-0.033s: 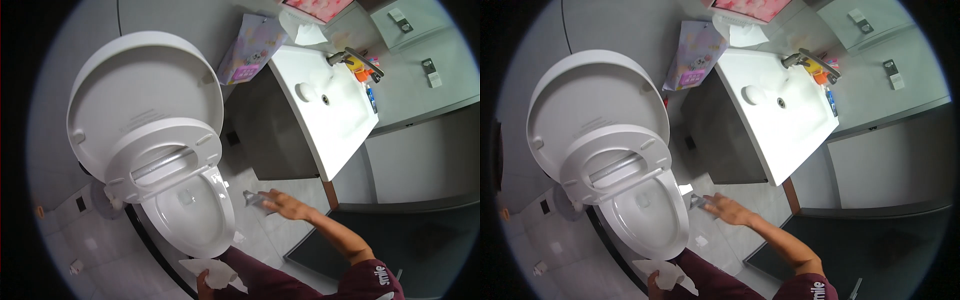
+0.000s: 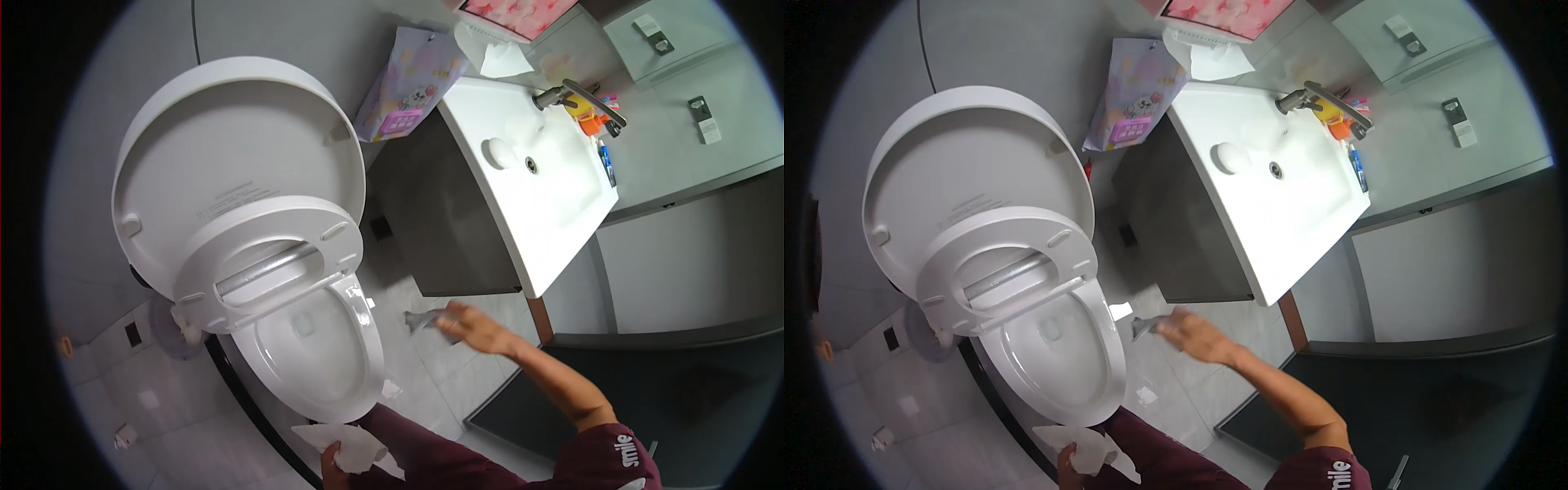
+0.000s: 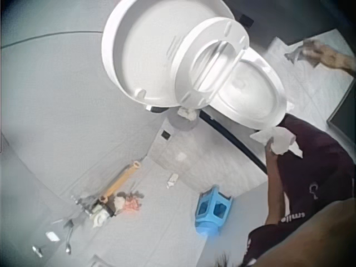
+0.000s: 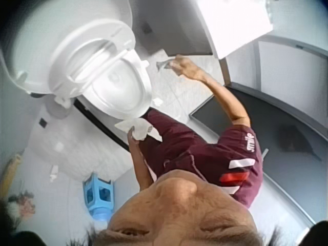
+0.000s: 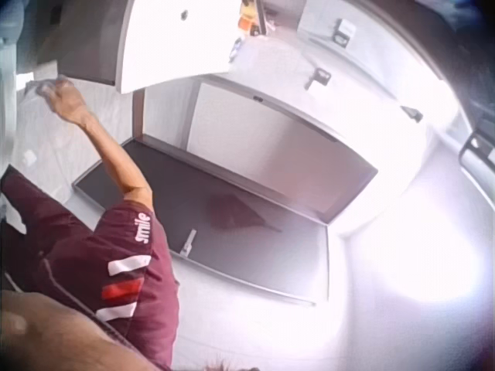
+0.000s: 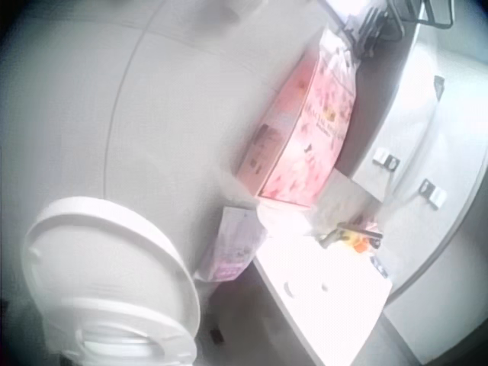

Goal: The person wipes the floor with a cloth, washes a grey scouring pad in the sink, and then uses a white cloth to wipe the toilet seat, lid, and tank cover.

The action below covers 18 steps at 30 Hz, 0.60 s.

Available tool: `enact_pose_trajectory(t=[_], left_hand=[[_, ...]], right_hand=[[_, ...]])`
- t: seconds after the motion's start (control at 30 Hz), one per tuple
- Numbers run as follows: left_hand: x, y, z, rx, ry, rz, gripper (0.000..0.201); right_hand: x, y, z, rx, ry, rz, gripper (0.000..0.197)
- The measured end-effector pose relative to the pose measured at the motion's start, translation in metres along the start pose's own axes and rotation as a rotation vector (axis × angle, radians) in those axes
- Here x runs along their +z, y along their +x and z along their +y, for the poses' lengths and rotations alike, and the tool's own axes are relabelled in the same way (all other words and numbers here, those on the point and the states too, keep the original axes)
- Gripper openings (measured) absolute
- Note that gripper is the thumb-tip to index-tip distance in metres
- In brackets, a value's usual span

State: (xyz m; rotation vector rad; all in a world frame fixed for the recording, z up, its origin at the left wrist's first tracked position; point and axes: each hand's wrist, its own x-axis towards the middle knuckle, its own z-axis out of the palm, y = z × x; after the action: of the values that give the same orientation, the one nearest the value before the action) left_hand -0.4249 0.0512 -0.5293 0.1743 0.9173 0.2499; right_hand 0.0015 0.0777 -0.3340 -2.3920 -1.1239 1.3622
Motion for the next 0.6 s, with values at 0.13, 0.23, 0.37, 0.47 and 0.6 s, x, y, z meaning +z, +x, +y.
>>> enact_pose_trajectory(t=[0.13, 0.23, 0.37, 0.47, 0.6], left_hand=[[-0.041, -0.007, -0.015, 0.211, 0.458, 0.069, 0.06], [-0.044, -0.01, -0.014, 0.222, 0.472, 0.076, 0.073], [-0.019, -0.023, -0.001, 0.037, 0.25, 0.09, 0.084], [-0.025, -0.02, -0.016, 0.076, 0.305, 0.256, 0.084], [-0.014, -0.024, -0.011, 0.032, 0.24, 0.179, 0.073]], right_hand=[[-0.076, -0.016, -0.028, 0.028, 0.41, 0.524, 0.051], [-0.144, -0.002, -0.035, -0.136, 0.353, 1.033, 0.056], [-0.237, 0.039, -0.039, -0.336, 0.149, 1.305, 0.038], [-0.278, 0.092, -0.031, -0.437, -0.156, 1.588, 0.033], [-0.326, 0.137, -0.008, -0.104, 0.199, 1.58, 0.038]])
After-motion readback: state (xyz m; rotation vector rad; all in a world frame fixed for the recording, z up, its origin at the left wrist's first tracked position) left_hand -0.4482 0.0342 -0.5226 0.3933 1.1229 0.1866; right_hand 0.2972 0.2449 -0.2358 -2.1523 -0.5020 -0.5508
